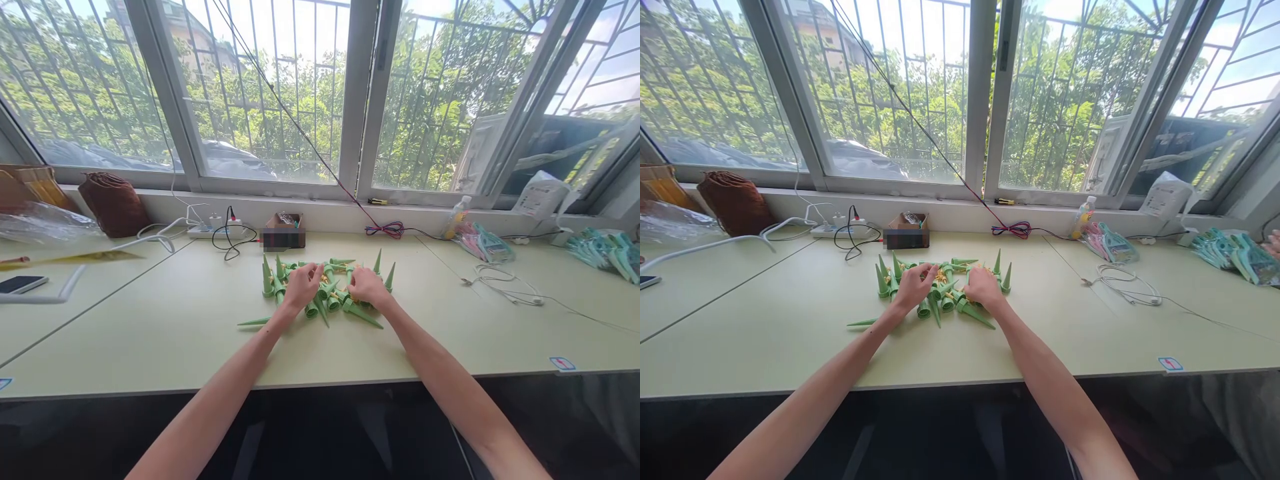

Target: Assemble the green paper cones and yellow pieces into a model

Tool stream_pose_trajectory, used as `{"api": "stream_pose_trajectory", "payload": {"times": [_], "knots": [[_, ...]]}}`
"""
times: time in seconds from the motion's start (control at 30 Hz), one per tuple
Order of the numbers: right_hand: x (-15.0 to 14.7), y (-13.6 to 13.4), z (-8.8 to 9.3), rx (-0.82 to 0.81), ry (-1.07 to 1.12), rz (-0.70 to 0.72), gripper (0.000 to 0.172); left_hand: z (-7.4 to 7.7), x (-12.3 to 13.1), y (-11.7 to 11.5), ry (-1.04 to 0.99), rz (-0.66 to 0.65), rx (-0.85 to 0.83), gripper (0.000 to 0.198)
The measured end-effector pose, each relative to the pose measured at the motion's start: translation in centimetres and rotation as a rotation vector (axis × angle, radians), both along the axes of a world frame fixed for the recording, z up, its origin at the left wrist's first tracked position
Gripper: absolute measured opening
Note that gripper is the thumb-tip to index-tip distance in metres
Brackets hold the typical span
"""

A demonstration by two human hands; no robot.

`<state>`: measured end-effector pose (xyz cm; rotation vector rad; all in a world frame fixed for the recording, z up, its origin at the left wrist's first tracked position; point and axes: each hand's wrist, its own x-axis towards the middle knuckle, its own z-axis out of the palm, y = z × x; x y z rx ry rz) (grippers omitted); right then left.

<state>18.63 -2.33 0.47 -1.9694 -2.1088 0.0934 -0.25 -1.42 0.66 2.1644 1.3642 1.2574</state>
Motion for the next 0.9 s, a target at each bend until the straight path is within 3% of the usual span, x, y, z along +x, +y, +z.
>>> {"api": "stream_pose_trajectory", "payload": {"times": [0.43, 0.67, 0.9], "knots": [[0.23, 0.7, -0.81, 0.02, 0.05, 0.085, 0.017, -0.16, 0.04, 0.19, 0.026, -0.006, 0.011, 0.044], [0.16, 0.23, -0.35, -0.011, 0.071, 0.082, 0.01, -0.06, 0.07, 0.0, 0.012, -0.032, -0.001, 0.045], [0.27, 0.21, -0.48, -0.005, 0.114, 0.082, 0.014, 0.0, 0.08, -0.09, -0.003, -0.047, -0.007, 0.045]]}}
